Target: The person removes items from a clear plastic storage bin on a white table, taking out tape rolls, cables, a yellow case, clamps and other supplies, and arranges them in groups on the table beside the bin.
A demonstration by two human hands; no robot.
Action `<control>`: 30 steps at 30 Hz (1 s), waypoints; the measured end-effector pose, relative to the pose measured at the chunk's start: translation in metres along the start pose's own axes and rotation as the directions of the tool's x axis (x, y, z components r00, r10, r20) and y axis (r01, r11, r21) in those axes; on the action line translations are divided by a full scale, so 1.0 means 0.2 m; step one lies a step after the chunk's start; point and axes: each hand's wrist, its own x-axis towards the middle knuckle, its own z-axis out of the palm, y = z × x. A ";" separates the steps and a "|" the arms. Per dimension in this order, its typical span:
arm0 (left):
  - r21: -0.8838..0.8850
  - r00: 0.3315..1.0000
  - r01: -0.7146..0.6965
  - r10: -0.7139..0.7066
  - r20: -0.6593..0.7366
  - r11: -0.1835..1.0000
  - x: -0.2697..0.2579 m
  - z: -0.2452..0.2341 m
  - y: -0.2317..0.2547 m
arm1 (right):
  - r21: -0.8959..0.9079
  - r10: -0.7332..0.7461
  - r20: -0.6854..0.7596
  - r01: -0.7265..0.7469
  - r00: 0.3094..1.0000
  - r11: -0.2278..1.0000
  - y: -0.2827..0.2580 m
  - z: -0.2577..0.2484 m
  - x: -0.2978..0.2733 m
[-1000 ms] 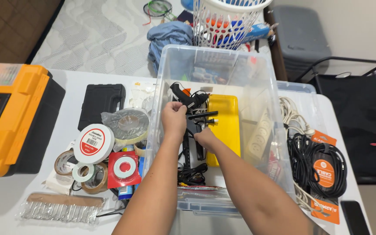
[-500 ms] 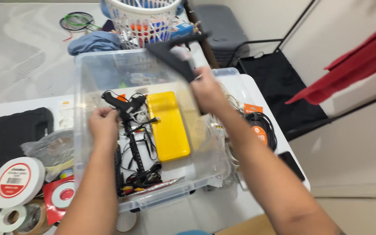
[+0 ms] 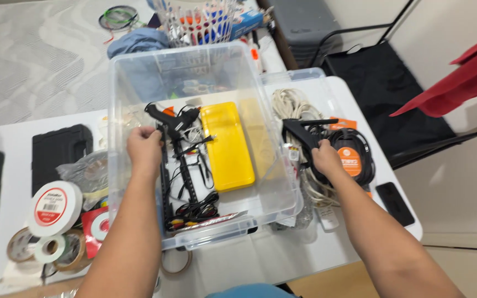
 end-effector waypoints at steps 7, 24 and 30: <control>0.113 0.990 -0.025 0.008 0.143 0.993 0.01 -0.08 0.05 | -0.190 -0.075 0.090 0.091 0.993 0.978 -0.10 -0.12 -0.04; 0.082 0.958 -0.041 0.015 0.287 0.996 -0.09 -0.05 0.23 | -0.471 -0.920 -0.345 0.813 0.188 0.343 -1.40 -0.20 -0.17; -0.007 0.968 -0.061 0.061 0.243 0.998 -0.02 -0.05 0.13 | 0.185 -0.745 -0.095 0.747 0.660 0.638 -1.78 0.08 -0.43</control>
